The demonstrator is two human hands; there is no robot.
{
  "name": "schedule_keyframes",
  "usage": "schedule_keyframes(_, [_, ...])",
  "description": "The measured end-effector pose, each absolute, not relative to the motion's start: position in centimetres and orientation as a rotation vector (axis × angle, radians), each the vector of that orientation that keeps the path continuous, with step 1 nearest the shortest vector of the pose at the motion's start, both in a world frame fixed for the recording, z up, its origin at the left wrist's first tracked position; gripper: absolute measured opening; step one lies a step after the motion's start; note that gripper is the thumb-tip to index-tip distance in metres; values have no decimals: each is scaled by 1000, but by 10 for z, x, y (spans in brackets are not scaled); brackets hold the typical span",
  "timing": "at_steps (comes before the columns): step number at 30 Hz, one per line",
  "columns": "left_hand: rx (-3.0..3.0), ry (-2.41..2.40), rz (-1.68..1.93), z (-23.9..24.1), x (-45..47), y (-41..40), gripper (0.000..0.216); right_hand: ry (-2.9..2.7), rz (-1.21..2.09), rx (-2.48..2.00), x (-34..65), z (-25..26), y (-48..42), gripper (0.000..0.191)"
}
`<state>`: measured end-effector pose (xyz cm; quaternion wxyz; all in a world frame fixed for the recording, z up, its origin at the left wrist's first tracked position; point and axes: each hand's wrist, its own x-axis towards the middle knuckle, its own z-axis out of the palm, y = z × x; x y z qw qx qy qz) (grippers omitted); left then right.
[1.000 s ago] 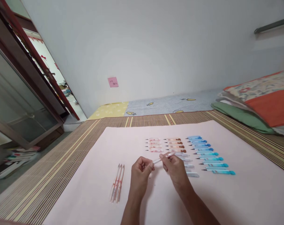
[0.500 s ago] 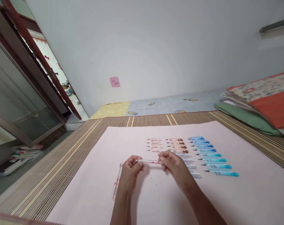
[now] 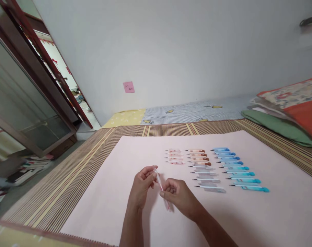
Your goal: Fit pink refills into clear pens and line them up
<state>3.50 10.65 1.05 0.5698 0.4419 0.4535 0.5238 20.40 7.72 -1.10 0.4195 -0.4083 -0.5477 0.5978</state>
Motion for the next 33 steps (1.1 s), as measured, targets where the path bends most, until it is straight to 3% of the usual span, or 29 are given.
schedule_keyframes(5, [723, 1218, 1682, 20, -20, 108, 40, -1300, 1558, -1145, 185, -36, 75, 25])
schedule_keyframes(8, [427, 1090, 1934, 18, -46, 108, 25, -1282, 1518, -1217, 169, -46, 76, 29])
schedule_keyframes(14, [209, 963, 1867, 13, -49, 111, 5, -1325, 1444, -1352, 134, -49, 77, 28])
schedule_keyframes(28, [124, 843, 1825, 7, -47, 115, 7, -1713, 1060, -1501, 111, -58, 80, 20])
schedule_keyframes(33, [93, 859, 1813, 11, -46, 115, 9, -1771, 1082, -1464, 116, -53, 69, 45])
